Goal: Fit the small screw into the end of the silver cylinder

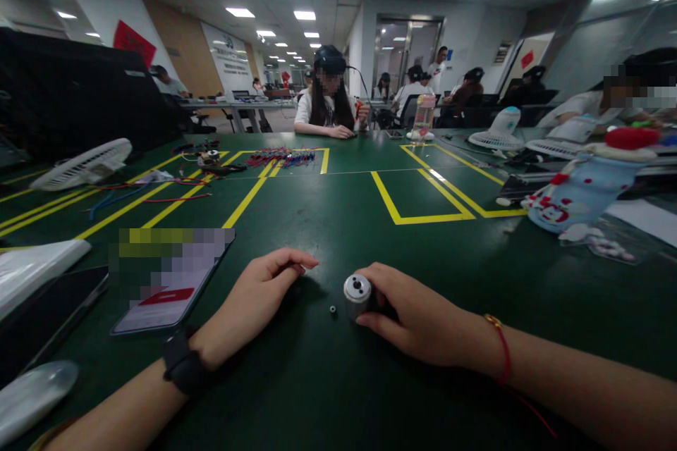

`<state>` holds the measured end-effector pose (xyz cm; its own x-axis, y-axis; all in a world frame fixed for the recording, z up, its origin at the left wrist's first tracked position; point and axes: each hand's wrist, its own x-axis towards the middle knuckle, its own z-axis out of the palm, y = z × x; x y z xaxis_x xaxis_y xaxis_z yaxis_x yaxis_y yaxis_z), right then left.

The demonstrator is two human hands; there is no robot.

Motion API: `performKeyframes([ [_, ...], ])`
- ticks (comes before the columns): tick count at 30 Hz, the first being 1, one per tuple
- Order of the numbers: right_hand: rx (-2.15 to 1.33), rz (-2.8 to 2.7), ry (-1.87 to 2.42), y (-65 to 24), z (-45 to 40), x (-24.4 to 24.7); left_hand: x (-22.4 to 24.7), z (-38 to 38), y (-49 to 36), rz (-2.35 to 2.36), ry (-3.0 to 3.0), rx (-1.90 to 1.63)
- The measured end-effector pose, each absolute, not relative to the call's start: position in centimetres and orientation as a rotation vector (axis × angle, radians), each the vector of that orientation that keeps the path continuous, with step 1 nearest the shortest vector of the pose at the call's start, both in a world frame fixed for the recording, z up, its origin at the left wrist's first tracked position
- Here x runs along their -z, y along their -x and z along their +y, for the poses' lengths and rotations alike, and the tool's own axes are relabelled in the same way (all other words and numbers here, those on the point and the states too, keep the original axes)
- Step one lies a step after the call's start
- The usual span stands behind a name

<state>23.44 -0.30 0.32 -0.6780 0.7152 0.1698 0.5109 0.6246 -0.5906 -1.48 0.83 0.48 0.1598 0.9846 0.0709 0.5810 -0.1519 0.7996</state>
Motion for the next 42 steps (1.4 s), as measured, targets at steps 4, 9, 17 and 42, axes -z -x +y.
performKeyframes([
  [4, -0.728, -2.454, 0.97, -23.4, -0.3, -0.3, -0.4, 0.7, 1.4, 1.397, -1.914, -0.766],
  [9, -0.728, -2.459, 0.966, -23.4, -0.3, -0.3, -0.6, 0.1, 1.0, 1.216, -2.175, -0.645],
  [17, -0.731, -2.452, 0.966, -23.4, -0.3, -0.1, -0.9, -0.6, 0.6, 1.189, -2.28, -0.531],
  [42, -0.649, -2.457, 0.882, -23.1, -0.2, -0.1, -2.4, -1.5, -2.2, 1.221, -2.175, -0.908],
])
